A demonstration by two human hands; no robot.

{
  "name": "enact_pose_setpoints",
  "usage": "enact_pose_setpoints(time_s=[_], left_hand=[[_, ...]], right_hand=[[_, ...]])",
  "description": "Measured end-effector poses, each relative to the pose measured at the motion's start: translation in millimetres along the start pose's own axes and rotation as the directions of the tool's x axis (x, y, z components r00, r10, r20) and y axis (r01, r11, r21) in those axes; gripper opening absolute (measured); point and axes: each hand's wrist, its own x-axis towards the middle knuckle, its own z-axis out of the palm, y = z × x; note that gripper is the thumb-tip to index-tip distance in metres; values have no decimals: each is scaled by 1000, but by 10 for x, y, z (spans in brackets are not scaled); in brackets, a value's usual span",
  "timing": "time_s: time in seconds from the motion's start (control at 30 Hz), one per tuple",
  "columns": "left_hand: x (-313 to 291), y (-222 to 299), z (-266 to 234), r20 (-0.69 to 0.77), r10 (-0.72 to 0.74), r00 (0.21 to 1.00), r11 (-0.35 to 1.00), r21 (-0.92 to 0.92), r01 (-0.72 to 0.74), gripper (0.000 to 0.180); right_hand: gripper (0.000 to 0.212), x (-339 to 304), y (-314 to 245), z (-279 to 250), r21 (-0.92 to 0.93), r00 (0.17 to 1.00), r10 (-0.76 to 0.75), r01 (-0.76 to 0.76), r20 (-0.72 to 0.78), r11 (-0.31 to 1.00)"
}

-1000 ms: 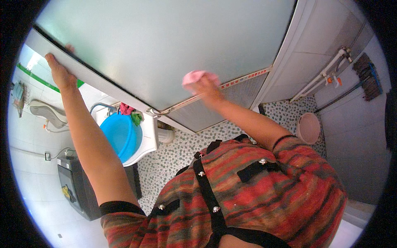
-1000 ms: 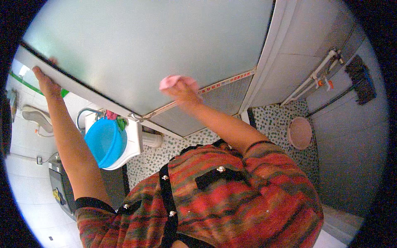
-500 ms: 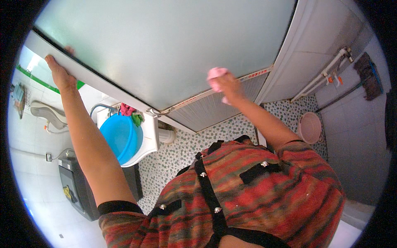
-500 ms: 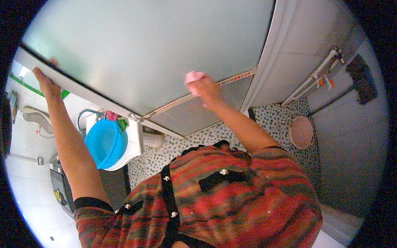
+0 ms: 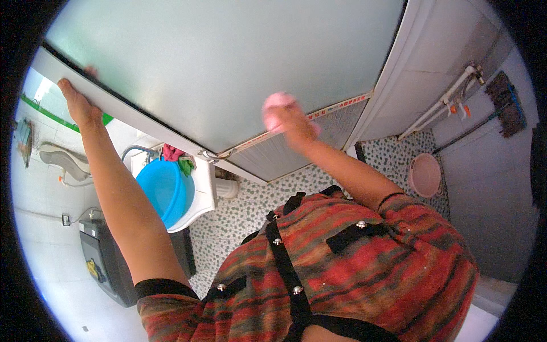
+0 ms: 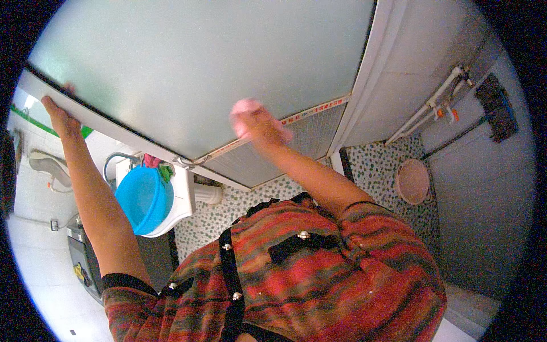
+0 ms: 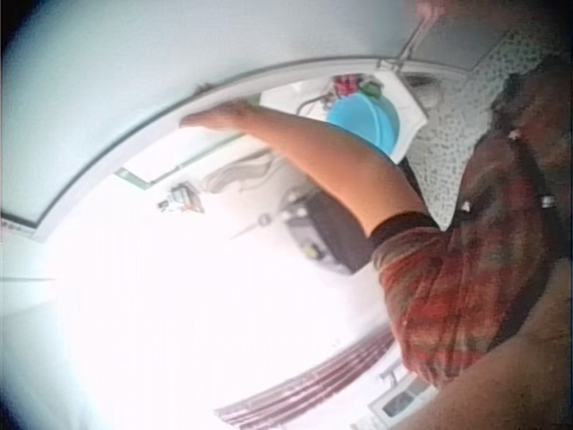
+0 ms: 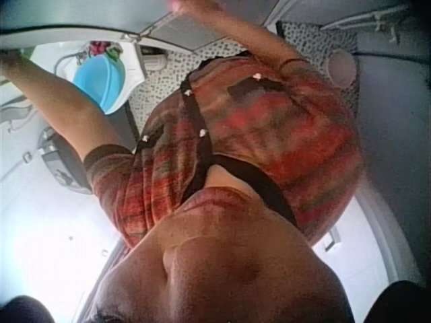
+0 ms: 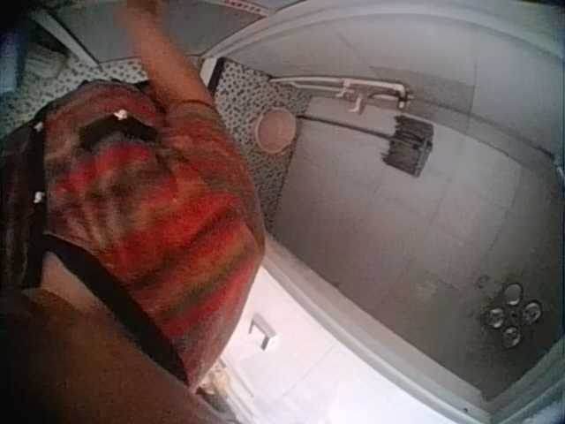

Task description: The person wipes a frosted glass door with a pink cloth, moving methodically from top to bottom and side to side. The person repeatedly wipes the same areas, including the frame and edges, without visible dirt or residue.

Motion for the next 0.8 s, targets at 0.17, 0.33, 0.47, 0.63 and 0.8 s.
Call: enact_pose_setpoints(time_s=[0.17,0.33,0.47,0.63,0.8], left_hand=[[-24,75,110,-21,-60,998,992,-108,57,48],[3,16,-48,37,-59,998,988,-141,64,47],[56,-7,-65,71,-36,997,990,-134,46,45],[-13,30,-31,36,-31,999,992,-120,35,44],[-67,76,0,13,-17,1000,994,-112,18,45]], right_hand=[[49,148,-482,632,-426,864,-485,494,137,759],[46,88,-739,199,-477,881,-350,469,319,744],[52,-91,-231,-94,-400,993,-120,108,-5,910],[56,-193,571,-610,-378,958,-79,-32,-275,925],[65,-134,565,-734,-394,913,-134,-31,-386,919]])
